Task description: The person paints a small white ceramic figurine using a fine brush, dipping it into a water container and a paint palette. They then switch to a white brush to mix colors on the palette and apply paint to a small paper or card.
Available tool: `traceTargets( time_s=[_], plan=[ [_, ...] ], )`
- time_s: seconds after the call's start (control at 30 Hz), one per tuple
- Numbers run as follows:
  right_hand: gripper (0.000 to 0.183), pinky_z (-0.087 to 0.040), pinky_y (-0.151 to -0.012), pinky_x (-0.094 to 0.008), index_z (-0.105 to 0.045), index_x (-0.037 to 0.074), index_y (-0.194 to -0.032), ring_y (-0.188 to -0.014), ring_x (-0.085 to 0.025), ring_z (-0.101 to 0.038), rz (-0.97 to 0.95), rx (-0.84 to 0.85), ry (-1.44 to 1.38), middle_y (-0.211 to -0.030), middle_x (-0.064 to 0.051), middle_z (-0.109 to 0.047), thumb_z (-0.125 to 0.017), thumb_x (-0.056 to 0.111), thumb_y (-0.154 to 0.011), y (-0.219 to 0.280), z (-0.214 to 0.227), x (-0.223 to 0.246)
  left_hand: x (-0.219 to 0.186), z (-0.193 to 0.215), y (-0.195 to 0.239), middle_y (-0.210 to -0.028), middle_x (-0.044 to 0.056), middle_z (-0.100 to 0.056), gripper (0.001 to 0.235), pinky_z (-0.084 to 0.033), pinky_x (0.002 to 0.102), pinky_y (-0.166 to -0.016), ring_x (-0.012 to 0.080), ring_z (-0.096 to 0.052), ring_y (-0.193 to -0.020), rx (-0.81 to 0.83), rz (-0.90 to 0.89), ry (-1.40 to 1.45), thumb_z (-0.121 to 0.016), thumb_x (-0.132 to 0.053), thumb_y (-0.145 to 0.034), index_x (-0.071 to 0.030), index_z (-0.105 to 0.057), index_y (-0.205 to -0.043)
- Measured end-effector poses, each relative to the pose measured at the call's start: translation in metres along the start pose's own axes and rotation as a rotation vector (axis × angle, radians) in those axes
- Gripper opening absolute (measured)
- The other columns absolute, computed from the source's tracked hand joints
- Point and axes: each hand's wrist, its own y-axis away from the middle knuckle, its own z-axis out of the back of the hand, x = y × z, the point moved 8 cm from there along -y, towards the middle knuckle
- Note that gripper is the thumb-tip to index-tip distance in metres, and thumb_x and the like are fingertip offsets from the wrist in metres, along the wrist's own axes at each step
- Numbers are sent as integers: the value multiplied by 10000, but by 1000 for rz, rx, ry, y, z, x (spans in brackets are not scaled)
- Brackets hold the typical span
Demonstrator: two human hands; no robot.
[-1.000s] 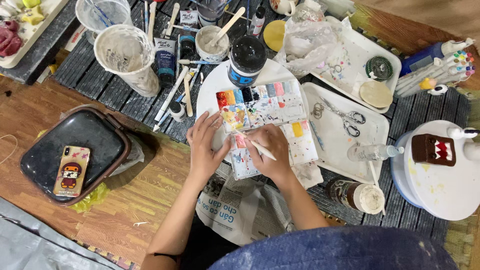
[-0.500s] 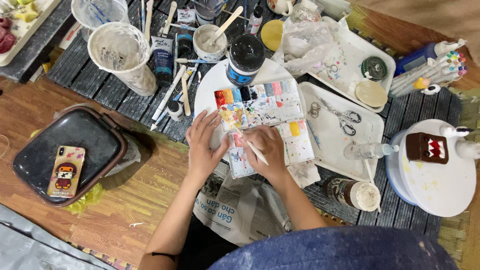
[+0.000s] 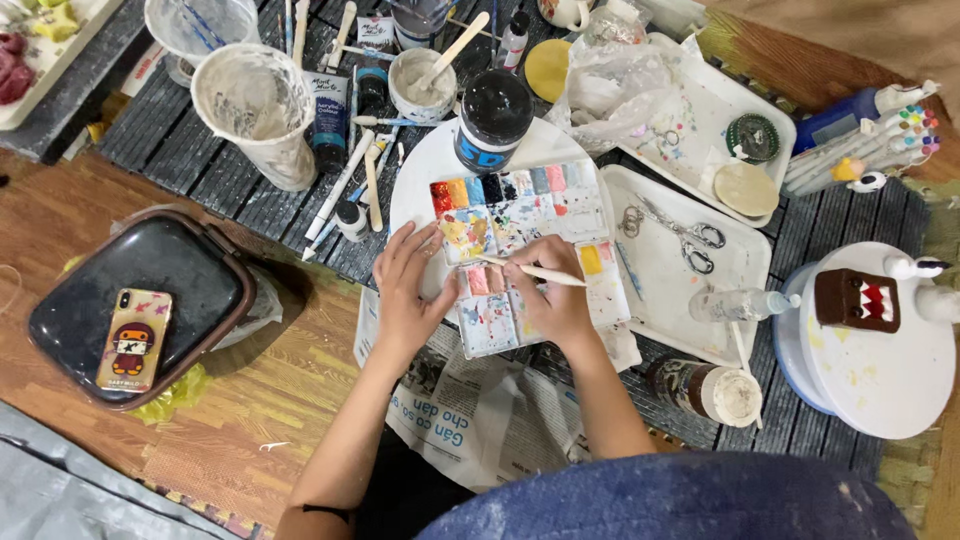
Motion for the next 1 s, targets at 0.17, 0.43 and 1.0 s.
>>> traceTargets(
  time_s=[0.17, 0.43, 1.0],
  plan=[
    [121, -440, -845, -369, -616, 83, -893, -862, -239, -617, 30, 53, -11, -891, -51, -663, -726, 102, -939, -11, 1, 8, 1, 0, -2, -1467, 81, -591, 515, -281, 466, -1179, 315, -425, -1472, -4, -3, -4, -751, -194, -873, -45, -642, -1354],
    [128, -423, -879, -373, -602, 74, -924, -937, -256, -629, 138, 17, -5, -930, -54, -674, -723, 109, -949, -15, -5, 20, 2, -2, -2, -1473, 71, -591, 512, -273, 487, -1170, 322, -425, -1474, -11, -7, -10, -755, -181, -865, -66, -642, -1351],
    [100, -423, -937, -405, -657, 81, -928, -1058, -285, -562, 84, 26, -2, -1088, -112, -620, -742, 133, -920, -11, -6, 7, 2, -4, 1, -1459, 61, -597, 531, -242, 472, -1175, 297, -427, -1460, -28, 1, -21, -769, -198, -847, -89, -647, -1352]
  ],
)
